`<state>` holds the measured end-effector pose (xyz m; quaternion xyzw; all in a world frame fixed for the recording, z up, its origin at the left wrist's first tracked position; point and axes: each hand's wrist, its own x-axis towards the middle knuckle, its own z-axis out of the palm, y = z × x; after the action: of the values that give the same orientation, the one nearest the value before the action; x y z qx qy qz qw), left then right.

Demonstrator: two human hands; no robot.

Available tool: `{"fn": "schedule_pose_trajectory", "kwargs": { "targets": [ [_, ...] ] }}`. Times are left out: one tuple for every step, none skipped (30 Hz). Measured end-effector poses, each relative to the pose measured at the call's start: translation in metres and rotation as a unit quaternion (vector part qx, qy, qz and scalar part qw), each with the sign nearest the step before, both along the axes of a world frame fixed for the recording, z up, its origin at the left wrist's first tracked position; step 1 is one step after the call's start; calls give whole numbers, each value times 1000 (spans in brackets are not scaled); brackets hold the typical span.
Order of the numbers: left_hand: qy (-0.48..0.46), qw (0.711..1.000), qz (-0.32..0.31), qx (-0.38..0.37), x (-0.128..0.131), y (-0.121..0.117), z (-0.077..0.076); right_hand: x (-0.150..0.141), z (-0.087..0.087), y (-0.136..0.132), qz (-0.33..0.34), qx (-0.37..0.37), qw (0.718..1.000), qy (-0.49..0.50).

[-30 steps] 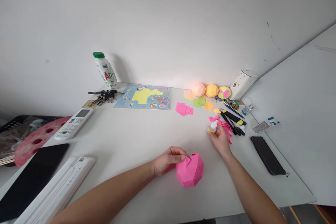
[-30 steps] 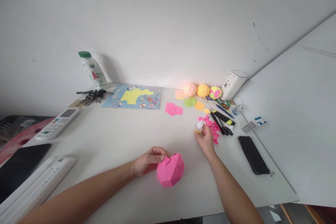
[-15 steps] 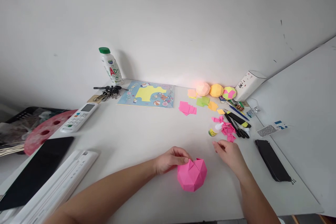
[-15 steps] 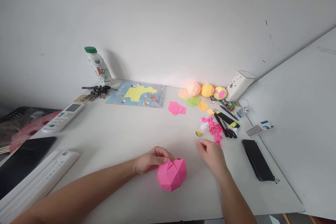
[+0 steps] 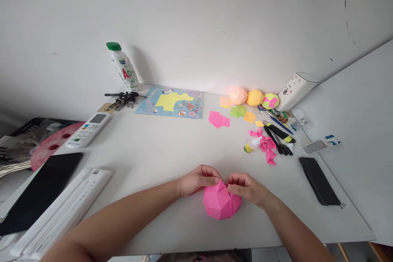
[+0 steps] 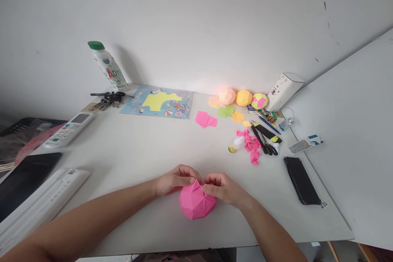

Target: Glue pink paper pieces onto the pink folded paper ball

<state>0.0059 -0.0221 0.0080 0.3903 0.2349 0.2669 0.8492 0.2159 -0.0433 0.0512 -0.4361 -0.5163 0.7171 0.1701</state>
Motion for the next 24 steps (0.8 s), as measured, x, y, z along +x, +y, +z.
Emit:
{"fn": "schedule_pose_trajectory", "kwargs": {
  "targets": [
    [2,1000,-2,2,0,0,0,0,0,-1,6,-7,1000,2],
    [4,1000,-4,4,-1,0,-1,0,0,-1,11,-11,1000,2],
    [5,1000,-7,7,-1,0,-1,-1,0,-2,17,-15,1000,1],
    [6,1000,-10,10,-1,-1,-1,-1,0,-3,19,-18,1000,-1],
    [7,1000,-13,15,-1,-1,-1,-1,0,-3,20,-20,1000,-4],
    [7,1000,-16,20,-1,-1,-2,-1,0,-4,19,-21,1000,-6],
    [7,999,-20,26,-2,-1,-2,-1,-1,-4,17,-21,1000,-6],
    [7,999,-24,31,-2,-1,-2,-1,-1,-5,16,-20,1000,-4],
    [7,999,-29,36,-2,-1,-2,-1,-2,-5,16,-21,1000,-1],
    [7,999,-34,39,-2,-1,-2,-1,-2,-6,16,-20,1000,2],
    [7,998,-39,44,-2,0,-2,-1,-2,-7,15,-19,1000,4],
    [7,998,-45,49,-2,0,-2,-1,-2,-7,14,-17,1000,4],
    [8,997,-51,53,-3,0,-3,-1,-1,-8,11,-13,1000,0],
    [8,997,-56,58,-3,1,-3,-1,0,-9,8,-8,1000,-7],
    [9,996,-60,61,-3,1,-4,-1,1,-10,4,0,1000,-17],
    [9,996,-62,62,-3,1,-4,-1,3,-10,0,8,1000,-27],
    [9,996,-64,62,-3,1,-4,-1,4,-11,-2,15,999,-36],
    [7,996,-65,60,-3,1,-4,-1,6,-11,-4,20,999,-44],
    [5,996,-65,59,-3,1,-4,-1,7,-11,-5,26,998,-50],
    [3,996,-66,58,-3,1,-4,-2,8,-11,-6,32,998,-56],
    [2,996,-67,57,-3,1,-3,-2,9,-11,-6,41,997,-63],
    [1,996,-68,57,-3,2,-3,-2,9,-11,-6,52,996,-70],
    [0,996,-69,57,-3,2,-3,-2,9,-11,-7,65,995,-76],
    [-1,996,-70,57,-3,2,-3,-2,8,-11,-8,81,994,-79]
  ]
}}
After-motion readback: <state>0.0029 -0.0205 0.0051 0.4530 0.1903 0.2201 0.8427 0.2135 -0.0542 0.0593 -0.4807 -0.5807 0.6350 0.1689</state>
